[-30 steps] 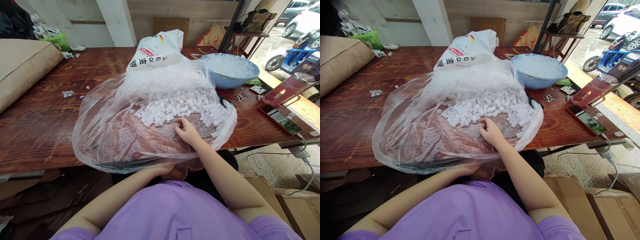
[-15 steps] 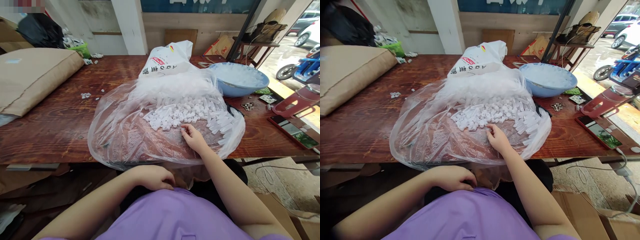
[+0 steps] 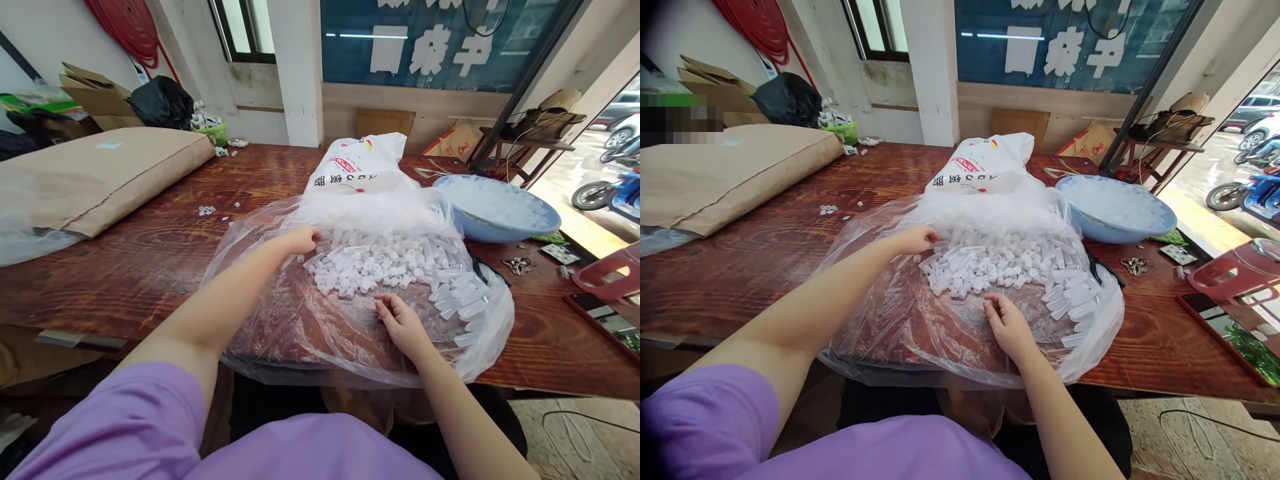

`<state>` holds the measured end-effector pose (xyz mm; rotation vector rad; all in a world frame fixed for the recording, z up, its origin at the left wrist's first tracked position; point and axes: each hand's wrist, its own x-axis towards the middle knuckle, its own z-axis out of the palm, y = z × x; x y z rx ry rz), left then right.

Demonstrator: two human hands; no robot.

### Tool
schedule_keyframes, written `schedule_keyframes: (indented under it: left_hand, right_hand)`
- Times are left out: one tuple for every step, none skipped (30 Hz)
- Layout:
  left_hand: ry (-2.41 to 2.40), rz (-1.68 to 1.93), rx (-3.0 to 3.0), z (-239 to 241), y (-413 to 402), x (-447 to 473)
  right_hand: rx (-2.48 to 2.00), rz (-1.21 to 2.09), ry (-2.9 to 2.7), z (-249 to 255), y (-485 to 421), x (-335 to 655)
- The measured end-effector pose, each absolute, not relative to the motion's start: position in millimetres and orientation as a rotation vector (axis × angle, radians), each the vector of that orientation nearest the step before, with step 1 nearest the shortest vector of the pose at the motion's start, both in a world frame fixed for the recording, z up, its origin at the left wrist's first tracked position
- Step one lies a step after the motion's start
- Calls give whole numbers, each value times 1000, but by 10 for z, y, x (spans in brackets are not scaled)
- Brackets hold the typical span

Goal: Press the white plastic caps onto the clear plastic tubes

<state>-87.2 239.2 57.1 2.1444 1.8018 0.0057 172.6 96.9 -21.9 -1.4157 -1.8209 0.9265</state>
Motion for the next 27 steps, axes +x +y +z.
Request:
schedule_keyframes:
  left_hand:
    - [1822, -34, 2152, 571, 2386, -861]
    - [1849, -78, 2155, 571, 2368, -848]
    - [1880, -122, 2153, 566, 2342, -833]
    - [1909, -167, 2149, 554, 2311, -817]
    - [1935, -210, 2145, 536, 2281, -801]
    - [1954, -249, 2140, 513, 2252, -786]
    - [1966, -280, 2139, 486, 2226, -774]
    - [1971, -301, 2140, 459, 2205, -765]
    - [1972, -313, 2144, 435, 2188, -760]
    - [1972, -315, 2150, 418, 2173, -758]
    - [1973, -309, 2158, 408, 2160, -759]
    - [1979, -293, 2168, 409, 2144, -760]
    - [1989, -267, 2181, 420, 2121, -759]
    - [2002, -231, 2197, 441, 2088, -753]
    - [2010, -184, 2219, 470, 2039, -742]
    - [2006, -132, 2246, 506, 1970, -722]
    - [1983, -78, 2279, 544, 1879, -693]
    - [1940, -32, 2316, 582, 1763, -654]
    - [1876, 2, 2353, 616, 1627, -608]
    - [1788, 28, 2385, 644, 1473, -555]
    - [1693, 36, 2399, 665, 1312, -500]
    - [1587, 45, 2390, 677, 1151, -446]
    - [1458, 76, 2317, 681, 1001, -396]
    - [1362, 93, 2239, 679, 871, -354]
    - [1285, 117, 2154, 672, 767, -322]
    - [1229, 136, 2065, 663, 691, -301]
    - [1192, 143, 1985, 653, 643, -290]
  right_hand:
    - [-1416, 926, -1821, -214, 967, 1726]
    - [-1414, 929, -1825, -209, 966, 1725]
    - [-1410, 931, -1833, -204, 966, 1724]
    - [-1406, 933, -1842, -199, 966, 1723]
    - [-1402, 934, -1850, -195, 965, 1720]
    - [-1399, 931, -1854, -191, 965, 1718]
    - [-1395, 926, -1853, -190, 963, 1715]
    - [-1390, 922, -1847, -193, 961, 1711]
    - [-1382, 922, -1836, -199, 959, 1708]
    - [-1371, 927, -1821, -209, 956, 1705]
    - [-1362, 936, -1803, -222, 954, 1703]
    - [-1353, 950, -1779, -236, 952, 1701]
    - [-1346, 965, -1752, -245, 950, 1702]
    - [-1338, 977, -1726, -247, 948, 1703]
    - [-1332, 987, -1707, -236, 944, 1706]
    - [-1332, 994, -1699, -209, 936, 1709]
    - [-1333, 990, -1702, -165, 924, 1712]
    - [-1329, 969, -1718, -103, 906, 1713]
    - [-1312, 927, -1745, -27, 882, 1711]
    - [-1279, 872, -1777, 58, 852, 1706]
    - [-1226, 808, -1816, 147, 817, 1698]
    - [-1158, 752, -1857, 232, 778, 1687]
    - [-1088, 716, -1902, 309, 736, 1676]
    - [-1026, 709, -1947, 375, 693, 1666]
    - [-972, 729, -1997, 430, 650, 1659]
    - [-925, 764, -2049, 473, 609, 1656]
    - [-878, 805, -2103, 507, 569, 1659]
